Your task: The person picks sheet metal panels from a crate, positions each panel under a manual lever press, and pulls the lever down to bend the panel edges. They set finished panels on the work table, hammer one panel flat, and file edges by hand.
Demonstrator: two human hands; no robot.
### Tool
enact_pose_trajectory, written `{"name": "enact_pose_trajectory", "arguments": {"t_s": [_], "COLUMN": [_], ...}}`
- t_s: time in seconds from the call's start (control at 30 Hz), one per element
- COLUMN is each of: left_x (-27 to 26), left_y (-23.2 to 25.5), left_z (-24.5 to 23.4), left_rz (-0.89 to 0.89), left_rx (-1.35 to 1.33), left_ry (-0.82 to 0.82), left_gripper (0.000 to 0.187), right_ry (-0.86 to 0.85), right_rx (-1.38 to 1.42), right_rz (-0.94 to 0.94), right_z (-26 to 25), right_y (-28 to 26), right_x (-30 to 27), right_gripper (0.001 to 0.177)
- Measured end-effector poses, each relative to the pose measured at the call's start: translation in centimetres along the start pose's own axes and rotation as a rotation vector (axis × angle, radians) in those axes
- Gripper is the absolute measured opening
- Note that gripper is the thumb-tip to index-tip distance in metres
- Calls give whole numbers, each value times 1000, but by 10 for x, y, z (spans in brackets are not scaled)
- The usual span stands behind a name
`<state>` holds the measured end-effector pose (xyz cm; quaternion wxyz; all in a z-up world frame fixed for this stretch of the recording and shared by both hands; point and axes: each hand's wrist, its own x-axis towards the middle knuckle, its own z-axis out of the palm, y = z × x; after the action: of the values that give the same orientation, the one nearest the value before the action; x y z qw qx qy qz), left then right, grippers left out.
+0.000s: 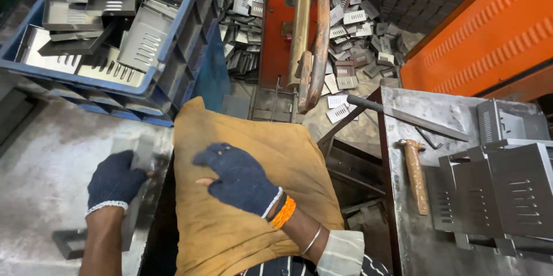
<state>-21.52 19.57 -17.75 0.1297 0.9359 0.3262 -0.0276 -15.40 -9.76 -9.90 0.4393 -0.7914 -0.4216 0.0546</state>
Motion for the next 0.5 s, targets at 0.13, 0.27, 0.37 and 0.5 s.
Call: {"name": "enact_pose_trajectory", "arguments": {"t_s": [0.13,0.27,0.37,0.5], "left_x": [-27,-22,-17,-2], "left_y": [67,93,143,177], "left_z": [-50,-23,-33,-23], "left_rz": [262,888,740,996], "left_rx": [-72,-102,-42,-52], "left_ry": [-115,103,-178,-48], "left_gripper": [33,28,29,15], "right_ry": [143,185,44,31], "right_rx": [-179,-225,-195,-388], "right_rz": [-244,-156,19,65], "right_z": [-2,-8,-33,-45], "right_y": [-30,-35,-25,-1], "right_x": [14,17,15,19], "right_gripper": [83,97,106,116]}}
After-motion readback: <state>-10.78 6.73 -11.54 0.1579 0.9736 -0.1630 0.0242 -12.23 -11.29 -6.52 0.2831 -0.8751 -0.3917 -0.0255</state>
